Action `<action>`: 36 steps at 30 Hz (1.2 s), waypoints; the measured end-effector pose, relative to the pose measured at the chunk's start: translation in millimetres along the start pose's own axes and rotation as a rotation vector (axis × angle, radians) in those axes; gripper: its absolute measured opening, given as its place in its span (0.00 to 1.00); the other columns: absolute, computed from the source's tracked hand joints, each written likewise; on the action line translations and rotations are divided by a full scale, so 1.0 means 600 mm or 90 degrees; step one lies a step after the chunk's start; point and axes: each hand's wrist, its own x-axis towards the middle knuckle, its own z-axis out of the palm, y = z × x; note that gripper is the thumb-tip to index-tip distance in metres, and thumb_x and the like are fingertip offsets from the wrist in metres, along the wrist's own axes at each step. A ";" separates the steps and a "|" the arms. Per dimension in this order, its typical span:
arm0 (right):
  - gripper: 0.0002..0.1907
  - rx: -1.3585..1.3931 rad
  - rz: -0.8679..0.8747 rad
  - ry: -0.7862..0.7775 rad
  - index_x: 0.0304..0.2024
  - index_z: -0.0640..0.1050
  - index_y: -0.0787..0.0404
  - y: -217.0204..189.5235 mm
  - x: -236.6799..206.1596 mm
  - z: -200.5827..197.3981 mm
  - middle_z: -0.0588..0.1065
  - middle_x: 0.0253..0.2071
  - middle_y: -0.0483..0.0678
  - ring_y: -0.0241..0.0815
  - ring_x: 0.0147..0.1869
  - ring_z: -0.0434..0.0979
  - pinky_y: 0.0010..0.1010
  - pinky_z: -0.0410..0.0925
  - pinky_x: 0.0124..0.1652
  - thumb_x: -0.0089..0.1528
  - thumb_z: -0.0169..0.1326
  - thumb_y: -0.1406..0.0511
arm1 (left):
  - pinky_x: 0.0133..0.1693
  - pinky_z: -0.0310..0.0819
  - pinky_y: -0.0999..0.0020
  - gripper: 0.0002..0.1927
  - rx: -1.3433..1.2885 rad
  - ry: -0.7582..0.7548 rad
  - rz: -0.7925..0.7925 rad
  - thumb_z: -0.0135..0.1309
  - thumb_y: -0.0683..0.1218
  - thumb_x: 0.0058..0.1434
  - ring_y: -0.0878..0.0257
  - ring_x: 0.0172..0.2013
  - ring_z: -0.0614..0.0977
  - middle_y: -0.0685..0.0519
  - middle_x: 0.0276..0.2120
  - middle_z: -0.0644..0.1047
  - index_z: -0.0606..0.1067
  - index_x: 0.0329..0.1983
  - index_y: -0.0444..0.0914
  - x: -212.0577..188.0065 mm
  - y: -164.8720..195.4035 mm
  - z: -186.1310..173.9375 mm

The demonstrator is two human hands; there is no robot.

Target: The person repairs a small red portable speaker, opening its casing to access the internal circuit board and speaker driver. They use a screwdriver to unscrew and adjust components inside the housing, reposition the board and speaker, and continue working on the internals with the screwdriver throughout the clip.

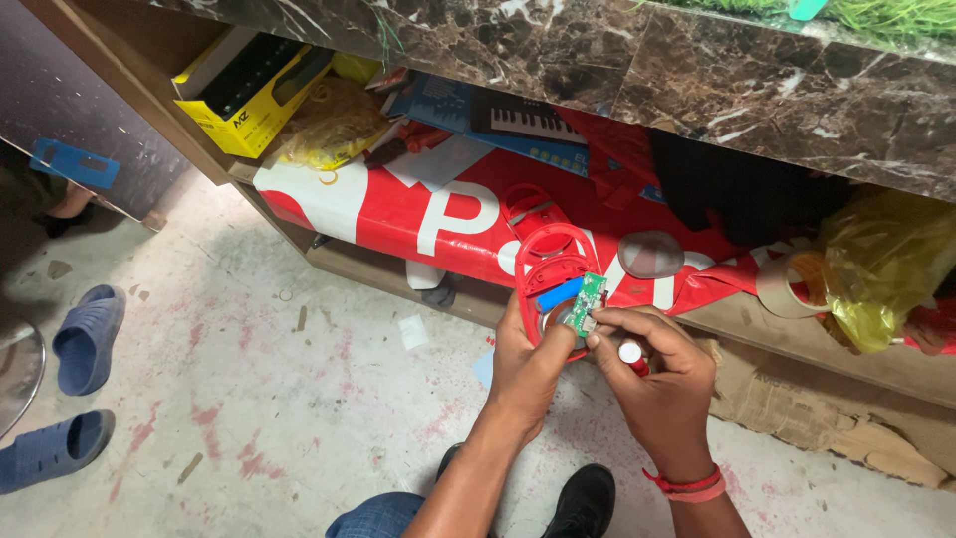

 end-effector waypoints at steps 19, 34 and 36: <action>0.12 0.006 -0.003 0.006 0.46 0.81 0.67 -0.007 0.001 -0.002 0.80 0.43 0.48 0.32 0.44 0.78 0.21 0.71 0.43 0.59 0.61 0.77 | 0.53 0.74 0.68 0.25 0.003 0.009 -0.003 0.46 0.36 0.59 0.65 0.50 0.76 0.51 0.52 0.76 0.70 0.62 0.33 -0.001 -0.007 -0.002; 0.24 0.336 0.073 0.234 0.43 0.71 0.70 0.042 -0.004 -0.031 0.74 0.33 0.55 0.44 0.33 0.74 0.36 0.72 0.36 0.75 0.32 0.57 | 0.48 0.80 0.57 0.21 -0.099 0.053 -0.082 0.48 0.39 0.63 0.59 0.48 0.81 0.48 0.50 0.78 0.69 0.61 0.33 0.006 0.004 0.001; 0.30 0.445 0.128 0.264 0.41 0.72 0.69 0.059 0.002 -0.037 0.74 0.34 0.54 0.46 0.36 0.76 0.38 0.74 0.42 0.75 0.27 0.52 | 0.48 0.82 0.51 0.22 -0.149 0.064 -0.102 0.45 0.38 0.60 0.55 0.49 0.82 0.47 0.50 0.78 0.69 0.60 0.34 0.009 0.003 -0.005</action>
